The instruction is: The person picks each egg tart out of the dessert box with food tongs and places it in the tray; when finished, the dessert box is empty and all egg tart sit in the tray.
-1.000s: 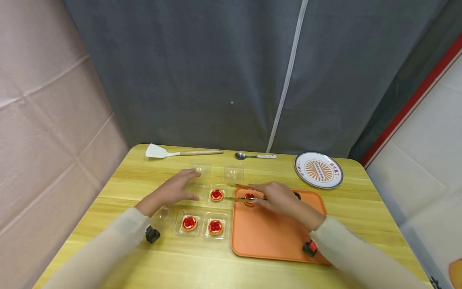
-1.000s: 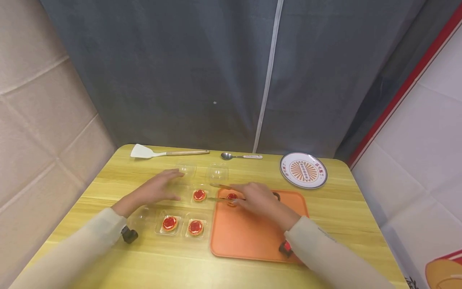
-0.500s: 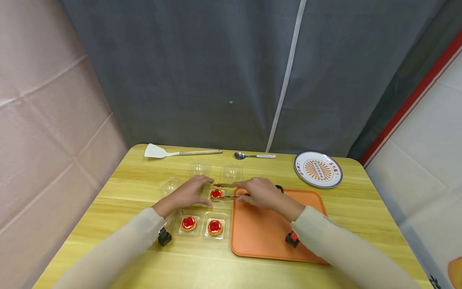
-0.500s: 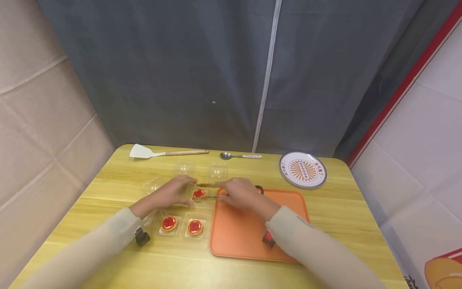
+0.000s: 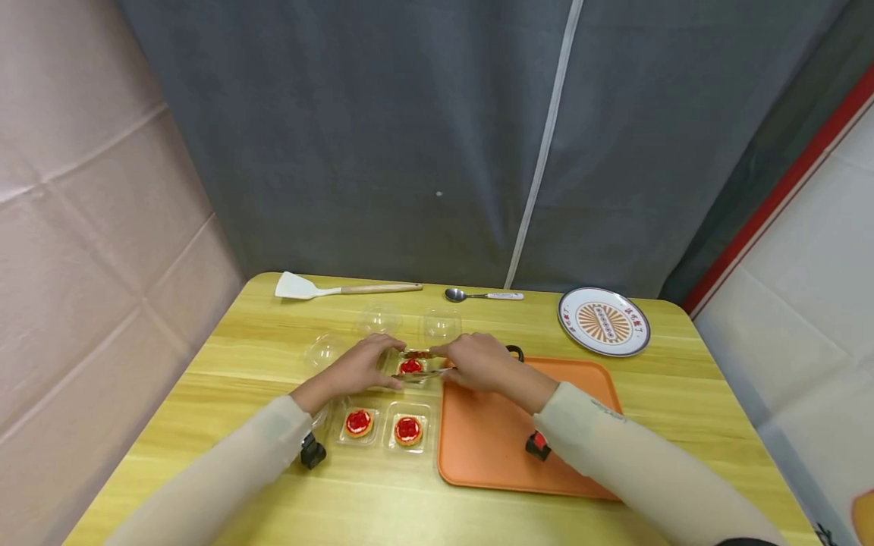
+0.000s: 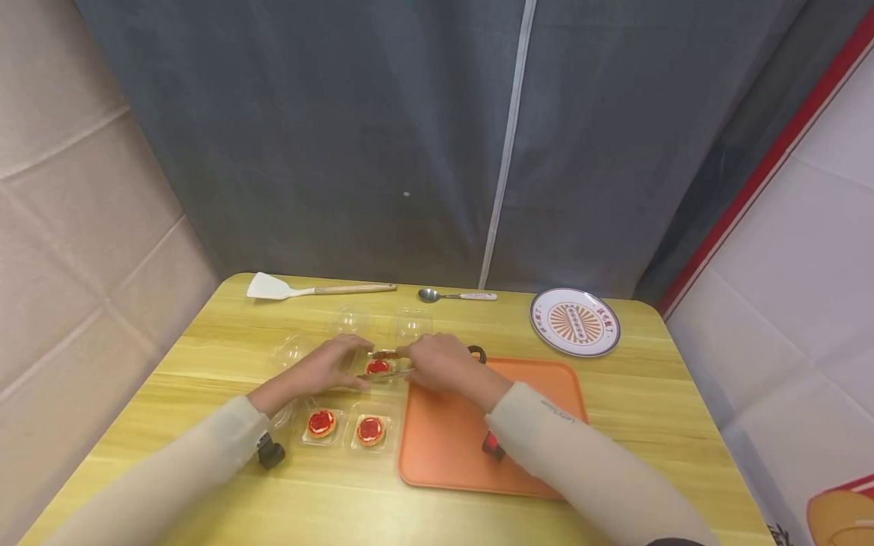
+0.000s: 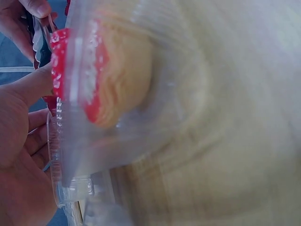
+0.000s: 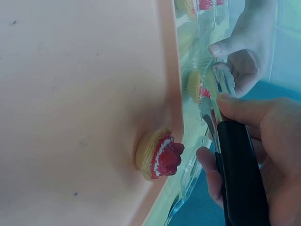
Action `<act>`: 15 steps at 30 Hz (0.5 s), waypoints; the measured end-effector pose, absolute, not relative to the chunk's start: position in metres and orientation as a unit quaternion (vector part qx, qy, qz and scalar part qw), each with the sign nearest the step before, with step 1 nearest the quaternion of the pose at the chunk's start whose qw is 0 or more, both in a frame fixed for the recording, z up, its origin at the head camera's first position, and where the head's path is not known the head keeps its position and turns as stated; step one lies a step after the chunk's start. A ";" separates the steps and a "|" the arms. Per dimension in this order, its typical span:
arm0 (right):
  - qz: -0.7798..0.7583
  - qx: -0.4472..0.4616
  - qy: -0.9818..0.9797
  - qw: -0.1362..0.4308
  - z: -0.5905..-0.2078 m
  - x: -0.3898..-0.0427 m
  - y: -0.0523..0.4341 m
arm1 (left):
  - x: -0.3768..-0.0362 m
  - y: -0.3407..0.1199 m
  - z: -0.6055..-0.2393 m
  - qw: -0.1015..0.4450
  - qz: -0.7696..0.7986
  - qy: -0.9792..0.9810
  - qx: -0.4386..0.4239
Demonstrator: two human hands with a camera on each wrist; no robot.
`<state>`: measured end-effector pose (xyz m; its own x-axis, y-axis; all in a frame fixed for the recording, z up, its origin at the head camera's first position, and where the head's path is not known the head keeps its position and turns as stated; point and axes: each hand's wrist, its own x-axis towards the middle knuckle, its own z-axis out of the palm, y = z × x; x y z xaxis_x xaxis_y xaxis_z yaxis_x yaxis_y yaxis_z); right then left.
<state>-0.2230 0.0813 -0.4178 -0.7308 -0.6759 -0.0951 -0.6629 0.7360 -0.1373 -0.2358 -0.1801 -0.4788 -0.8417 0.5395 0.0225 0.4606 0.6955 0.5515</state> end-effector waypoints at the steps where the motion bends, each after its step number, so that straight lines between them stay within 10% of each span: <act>1: -0.045 -0.359 0.930 0.069 -0.418 -0.223 0.080 | -0.235 -0.180 -0.479 0.072 0.282 0.917 0.272; 15: -0.066 -0.379 0.922 0.040 -0.419 -0.223 0.083 | -0.236 -0.181 -0.479 0.077 0.286 0.915 0.273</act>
